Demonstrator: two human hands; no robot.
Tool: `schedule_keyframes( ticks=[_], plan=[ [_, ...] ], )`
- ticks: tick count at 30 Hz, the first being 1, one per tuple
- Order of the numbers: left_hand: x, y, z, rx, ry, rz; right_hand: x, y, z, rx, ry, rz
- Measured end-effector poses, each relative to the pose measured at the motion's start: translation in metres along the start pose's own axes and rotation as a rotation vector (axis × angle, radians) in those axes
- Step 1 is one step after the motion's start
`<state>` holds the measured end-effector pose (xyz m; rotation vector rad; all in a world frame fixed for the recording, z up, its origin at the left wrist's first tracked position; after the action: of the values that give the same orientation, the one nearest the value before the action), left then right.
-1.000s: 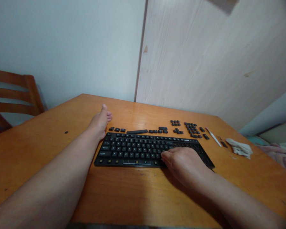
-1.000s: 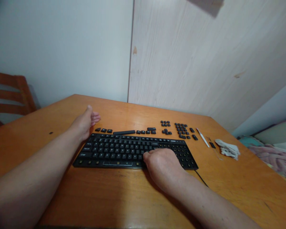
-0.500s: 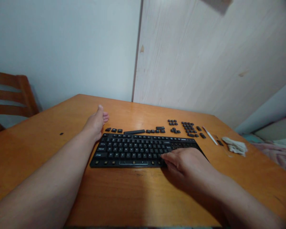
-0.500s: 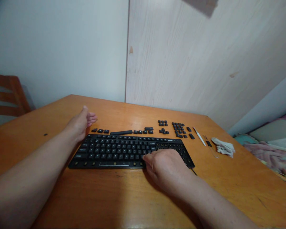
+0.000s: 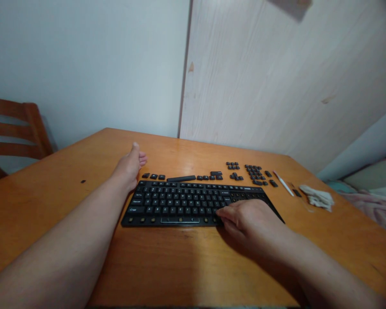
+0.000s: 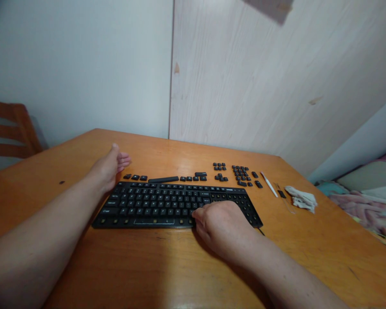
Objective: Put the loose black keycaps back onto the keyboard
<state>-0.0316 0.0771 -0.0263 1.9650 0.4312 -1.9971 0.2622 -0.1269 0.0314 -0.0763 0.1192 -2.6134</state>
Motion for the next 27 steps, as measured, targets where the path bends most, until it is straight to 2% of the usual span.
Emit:
schedule_keyframes(
  ticks=[20,23,27],
  plan=[
    [0.000,0.002,-0.001,0.005,-0.006,0.013,-0.003,-0.001,0.004,-0.012,-0.020,0.003],
    [0.000,0.001,-0.001,0.007,-0.005,0.010,-0.015,-0.003,0.005,-0.017,-0.075,-0.027],
    [-0.001,0.002,-0.001,0.002,0.002,0.009,-0.046,-0.004,0.020,-0.105,-0.148,-0.137]
  ],
)
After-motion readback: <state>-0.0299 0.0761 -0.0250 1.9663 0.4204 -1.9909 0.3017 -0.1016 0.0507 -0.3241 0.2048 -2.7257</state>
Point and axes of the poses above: each hand's wrist, its own y-axis away from the middle knuckle, its own z-axis out of the back of the hand, x = y × z, the point moved 10 cm from there along -y, towards the middle knuckle, and after that the axes turned 3 degrees about -x, right-handed, at the moved point
